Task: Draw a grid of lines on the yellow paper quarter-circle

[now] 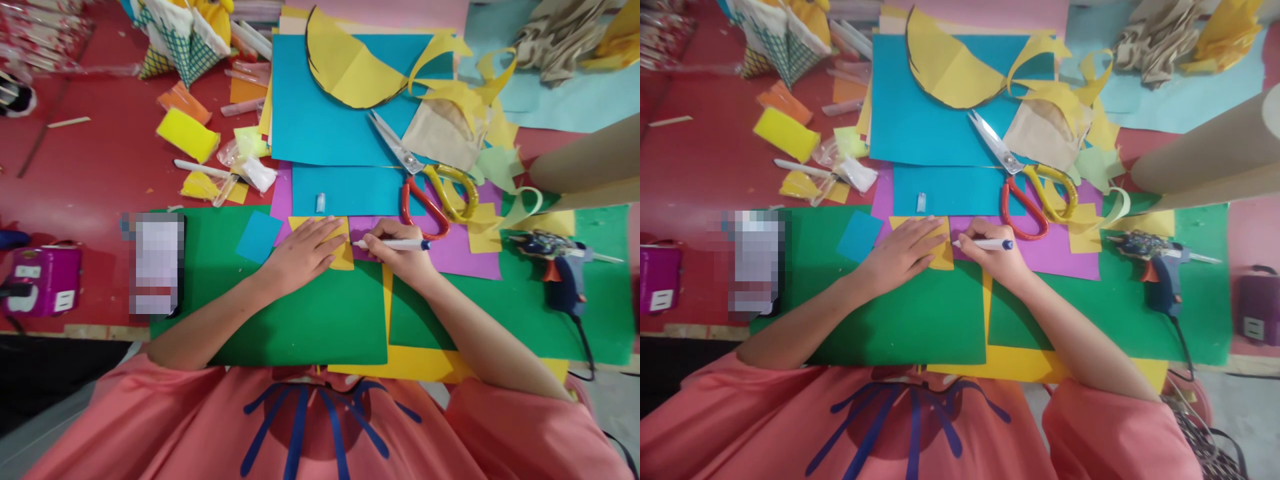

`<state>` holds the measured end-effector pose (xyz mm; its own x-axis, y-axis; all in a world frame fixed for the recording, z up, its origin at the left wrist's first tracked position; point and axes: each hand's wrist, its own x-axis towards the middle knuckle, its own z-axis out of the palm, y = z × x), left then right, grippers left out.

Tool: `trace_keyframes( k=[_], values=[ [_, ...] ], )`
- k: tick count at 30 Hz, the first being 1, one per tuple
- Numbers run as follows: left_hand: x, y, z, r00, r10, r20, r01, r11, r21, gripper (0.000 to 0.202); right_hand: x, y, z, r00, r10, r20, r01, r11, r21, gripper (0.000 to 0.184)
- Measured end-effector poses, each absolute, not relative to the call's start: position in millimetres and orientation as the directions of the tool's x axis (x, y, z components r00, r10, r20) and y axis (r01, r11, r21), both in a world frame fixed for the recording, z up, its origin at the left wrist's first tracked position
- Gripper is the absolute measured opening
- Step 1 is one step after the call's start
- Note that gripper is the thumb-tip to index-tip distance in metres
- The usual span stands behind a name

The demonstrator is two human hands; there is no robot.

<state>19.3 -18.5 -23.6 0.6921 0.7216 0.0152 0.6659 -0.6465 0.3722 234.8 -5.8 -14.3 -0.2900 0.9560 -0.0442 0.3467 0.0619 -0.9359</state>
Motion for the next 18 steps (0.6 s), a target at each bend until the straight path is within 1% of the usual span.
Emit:
trace_keyframes(
  k=[11, 18],
  values=[
    [19.1, -18.4, -23.9, 0.692, 0.721, 0.019, 0.662, -0.646, 0.38, 0.036, 236.0, -5.7, -13.9, -0.345, 0.936, -0.072, 0.404, 0.078, -0.911, 0.024],
    [19.2, -18.0, -24.5, 0.696, 0.718, 0.02, 0.659, -0.649, 0.381, 0.037, 237.4, -4.3, -11.5, -0.382, 0.917, -0.113, 0.388, 0.049, -0.92, 0.024]
  ],
)
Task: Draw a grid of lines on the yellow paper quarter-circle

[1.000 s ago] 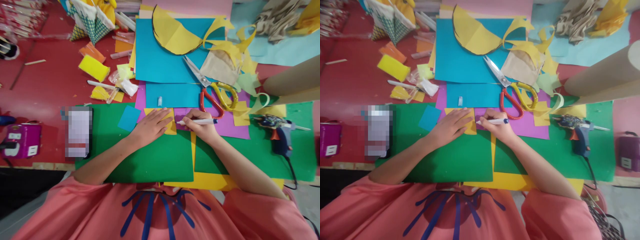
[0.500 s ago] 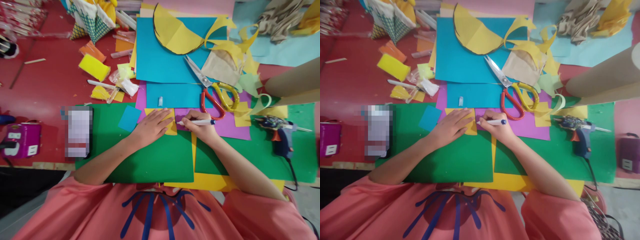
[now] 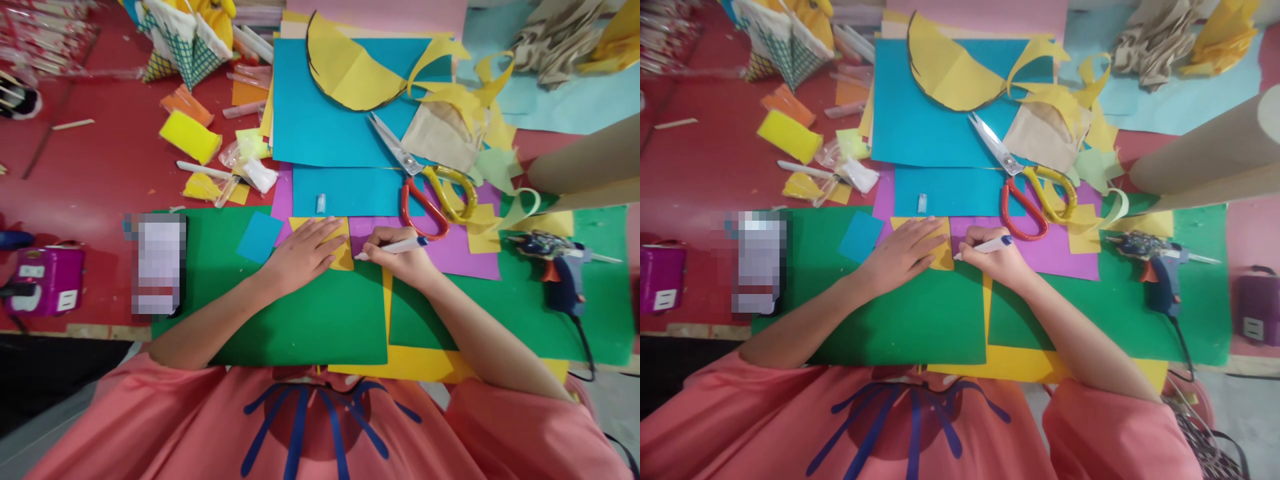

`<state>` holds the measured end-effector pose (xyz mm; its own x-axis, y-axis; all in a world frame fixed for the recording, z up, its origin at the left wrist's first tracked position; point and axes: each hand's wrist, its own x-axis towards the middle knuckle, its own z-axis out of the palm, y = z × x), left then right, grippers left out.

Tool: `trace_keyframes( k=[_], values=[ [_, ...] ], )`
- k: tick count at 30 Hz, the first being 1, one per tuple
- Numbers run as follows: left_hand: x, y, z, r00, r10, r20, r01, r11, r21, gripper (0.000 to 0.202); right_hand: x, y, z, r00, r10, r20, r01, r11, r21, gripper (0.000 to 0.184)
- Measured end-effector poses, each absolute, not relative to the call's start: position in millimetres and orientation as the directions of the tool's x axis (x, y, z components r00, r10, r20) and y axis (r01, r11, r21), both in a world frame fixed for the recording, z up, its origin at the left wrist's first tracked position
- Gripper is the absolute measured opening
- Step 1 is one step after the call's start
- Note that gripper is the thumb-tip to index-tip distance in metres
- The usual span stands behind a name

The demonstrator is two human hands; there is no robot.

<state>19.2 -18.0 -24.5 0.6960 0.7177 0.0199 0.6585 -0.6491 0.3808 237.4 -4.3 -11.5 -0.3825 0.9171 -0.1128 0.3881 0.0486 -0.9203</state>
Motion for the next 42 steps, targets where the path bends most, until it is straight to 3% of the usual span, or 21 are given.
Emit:
trace_keyframes(
  k=[9, 15, 42],
  values=[
    [17.6, -17.3, -23.1, 0.708, 0.706, 0.002, 0.649, -0.652, 0.392, 0.038, 240.1, -25.7, -14.5, -0.257, 0.959, -0.12, 0.355, -0.022, -0.934, 0.022],
    [16.9, -17.9, -24.0, 0.717, 0.696, 0.026, 0.647, -0.68, 0.344, 0.039, 238.2, -26.1, -14.8, -0.289, 0.951, -0.105, 0.373, 0.011, -0.928, 0.022],
    [17.0, -17.2, -26.2, 0.722, 0.69, 0.055, 0.636, -0.692, 0.342, 0.038, 238.7, -26.6, -13.1, -0.387, 0.917, -0.09, 0.427, 0.092, -0.9, 0.021]
  ],
)
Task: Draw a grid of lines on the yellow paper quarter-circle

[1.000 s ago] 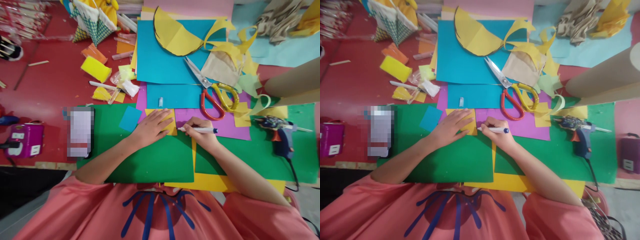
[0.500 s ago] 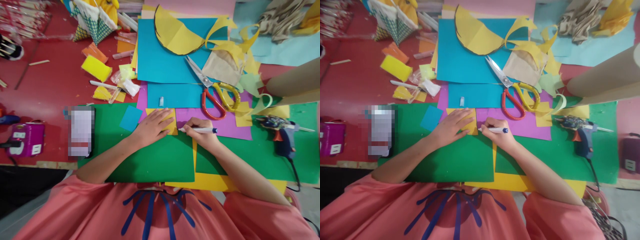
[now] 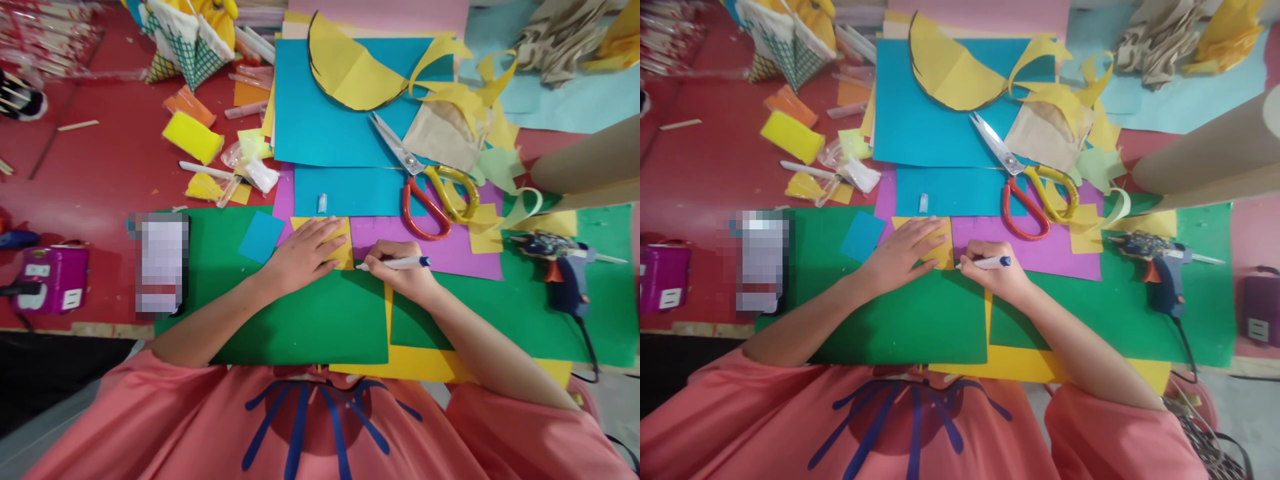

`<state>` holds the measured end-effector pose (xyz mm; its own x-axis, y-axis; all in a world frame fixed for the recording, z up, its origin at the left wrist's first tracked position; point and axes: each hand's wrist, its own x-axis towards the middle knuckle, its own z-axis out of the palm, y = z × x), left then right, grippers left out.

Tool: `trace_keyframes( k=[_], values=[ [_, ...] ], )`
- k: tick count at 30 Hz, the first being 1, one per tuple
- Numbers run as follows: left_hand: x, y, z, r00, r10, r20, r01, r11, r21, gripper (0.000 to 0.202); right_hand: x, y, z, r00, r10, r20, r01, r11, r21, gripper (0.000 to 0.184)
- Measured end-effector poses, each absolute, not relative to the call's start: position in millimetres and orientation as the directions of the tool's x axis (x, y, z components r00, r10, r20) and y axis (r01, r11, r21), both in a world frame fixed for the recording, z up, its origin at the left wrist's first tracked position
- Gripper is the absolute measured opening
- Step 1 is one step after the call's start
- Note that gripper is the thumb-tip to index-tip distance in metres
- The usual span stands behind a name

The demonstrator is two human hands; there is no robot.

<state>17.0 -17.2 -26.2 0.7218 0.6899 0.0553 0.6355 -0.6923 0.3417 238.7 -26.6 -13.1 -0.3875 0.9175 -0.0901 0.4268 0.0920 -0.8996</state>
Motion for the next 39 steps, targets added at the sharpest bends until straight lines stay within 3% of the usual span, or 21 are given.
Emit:
trace_keyframes(
  k=[11, 21, 26, 31, 39],
  values=[
    [17.7, -16.9, -24.4, 0.721, 0.691, 0.051, 0.635, -0.689, 0.35, 0.038, 240.0, -27.0, -11.3, -0.407, 0.907, -0.111, 0.429, 0.082, -0.9, 0.022],
    [17.1, -18.4, -24.1, 0.731, 0.68, 0.061, 0.64, -0.714, 0.285, 0.039, 243.7, -16.8, -8.0, -0.254, 0.934, -0.251, 0.166, -0.214, -0.963, 0.018],
    [16.2, -22.8, -22.3, 0.789, 0.6, 0.128, 0.556, -0.788, 0.265, 0.032, 245.9, -13.2, -8.7, -0.199, 0.933, -0.301, 0.099, -0.286, -0.953, 0.018],
    [17.6, -27.2, -20.3, 0.807, 0.575, 0.133, 0.525, -0.802, 0.285, 0.034, 245.2, -11.4, -10.3, -0.175, 0.944, -0.281, 0.098, -0.267, -0.959, 0.02],
    [17.6, -26.8, -19.7, 0.801, 0.587, 0.116, 0.534, -0.789, 0.304, 0.034, 238.9, -5.7, -16.9, -0.18, 0.976, -0.124, 0.248, -0.077, -0.966, 0.025]
  ],
)
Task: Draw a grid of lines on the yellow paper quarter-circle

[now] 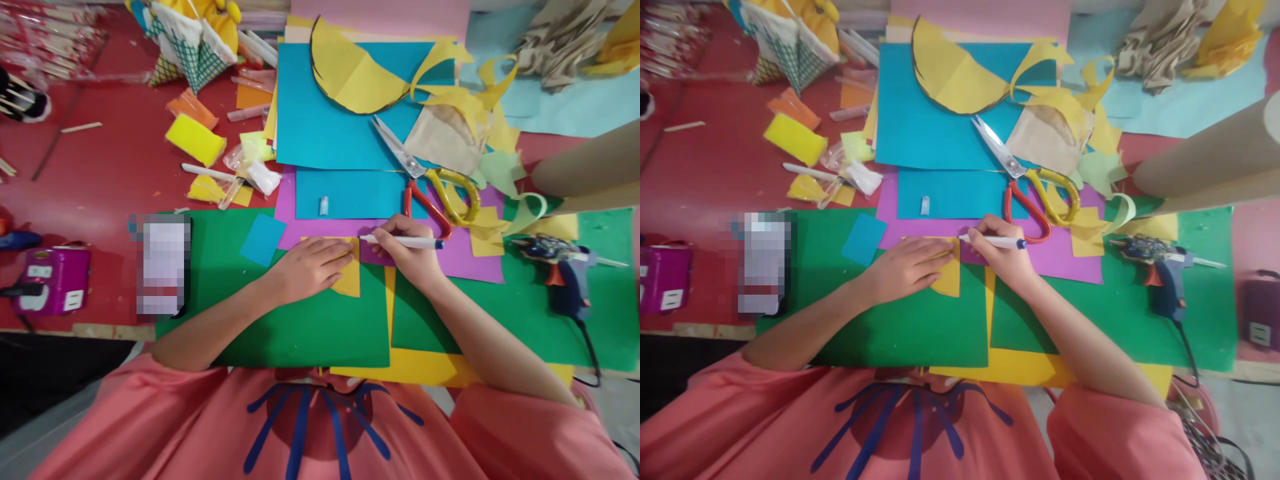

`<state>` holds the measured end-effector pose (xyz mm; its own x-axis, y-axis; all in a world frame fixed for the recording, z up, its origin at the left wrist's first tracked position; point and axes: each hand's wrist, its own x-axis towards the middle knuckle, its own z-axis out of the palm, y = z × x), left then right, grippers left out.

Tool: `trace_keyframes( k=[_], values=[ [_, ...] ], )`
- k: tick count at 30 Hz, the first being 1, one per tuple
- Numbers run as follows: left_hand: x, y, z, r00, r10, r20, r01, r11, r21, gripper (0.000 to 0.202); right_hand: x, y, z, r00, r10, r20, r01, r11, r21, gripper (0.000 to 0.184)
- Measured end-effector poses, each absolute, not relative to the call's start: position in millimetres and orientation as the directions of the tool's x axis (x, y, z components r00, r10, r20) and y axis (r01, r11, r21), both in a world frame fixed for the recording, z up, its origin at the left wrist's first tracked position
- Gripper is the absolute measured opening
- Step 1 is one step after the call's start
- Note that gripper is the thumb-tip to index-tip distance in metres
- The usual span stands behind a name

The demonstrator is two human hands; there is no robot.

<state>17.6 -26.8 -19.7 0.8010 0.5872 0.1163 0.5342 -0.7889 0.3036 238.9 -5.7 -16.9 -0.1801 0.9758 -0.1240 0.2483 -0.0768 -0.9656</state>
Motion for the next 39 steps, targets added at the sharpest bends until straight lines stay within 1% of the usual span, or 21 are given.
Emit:
trace_keyframes(
  k=[4, 12, 19, 21, 25, 27, 31, 35, 39],
  values=[
    [18.0, -26.9, -19.3, 0.797, 0.597, 0.095, 0.545, -0.778, 0.312, 0.034, 236.8, -4.1, -17.6, -0.192, 0.977, -0.097, 0.302, -0.036, -0.953, 0.026],
    [18.6, -27.7, -17.9, 0.793, 0.599, 0.112, 0.548, -0.782, 0.297, 0.033, 233.5, -3.1, -18.0, -0.194, 0.979, -0.062, 0.307, 0.001, -0.952, 0.026],
    [19.2, -27.1, -18.4, 0.787, 0.609, 0.099, 0.554, -0.768, 0.322, 0.033, 232.3, -2.0, -15.6, -0.216, 0.976, -0.041, 0.358, 0.04, -0.933, 0.024],
    [19.3, -27.1, -18.2, 0.786, 0.607, 0.113, 0.549, -0.771, 0.324, 0.032, 232.6, -1.8, -15.5, -0.224, 0.973, -0.048, 0.354, 0.036, -0.935, 0.025],
    [19.2, -27.2, -17.8, 0.79, 0.601, 0.116, 0.544, -0.777, 0.317, 0.033, 234.1, -2.4, -16.7, -0.203, 0.973, -0.112, 0.274, -0.053, -0.96, 0.026],
    [19.0, -26.9, -18.2, 0.788, 0.604, 0.118, 0.547, -0.775, 0.318, 0.033, 235.2, -3.2, -18.1, -0.178, 0.977, -0.121, 0.249, -0.074, -0.966, 0.026],
    [19.0, -25.1, -19.9, 0.765, 0.63, 0.135, 0.57, -0.759, 0.314, 0.033, 237.4, -4.2, -21.5, -0.15, 0.984, -0.094, 0.243, -0.055, -0.969, 0.027],
    [19.9, -23.9, -20.3, 0.744, 0.656, 0.125, 0.595, -0.736, 0.322, 0.032, 237.5, -4.2, -22.8, -0.177, 0.981, -0.084, 0.287, -0.03, -0.957, 0.027],
    [20.3, -24.0, -20.0, 0.737, 0.657, 0.159, 0.584, -0.738, 0.339, 0.031, 234.6, -2.6, -21.6, -0.198, 0.978, -0.062, 0.318, 0.004, -0.948, 0.026]
  ],
)
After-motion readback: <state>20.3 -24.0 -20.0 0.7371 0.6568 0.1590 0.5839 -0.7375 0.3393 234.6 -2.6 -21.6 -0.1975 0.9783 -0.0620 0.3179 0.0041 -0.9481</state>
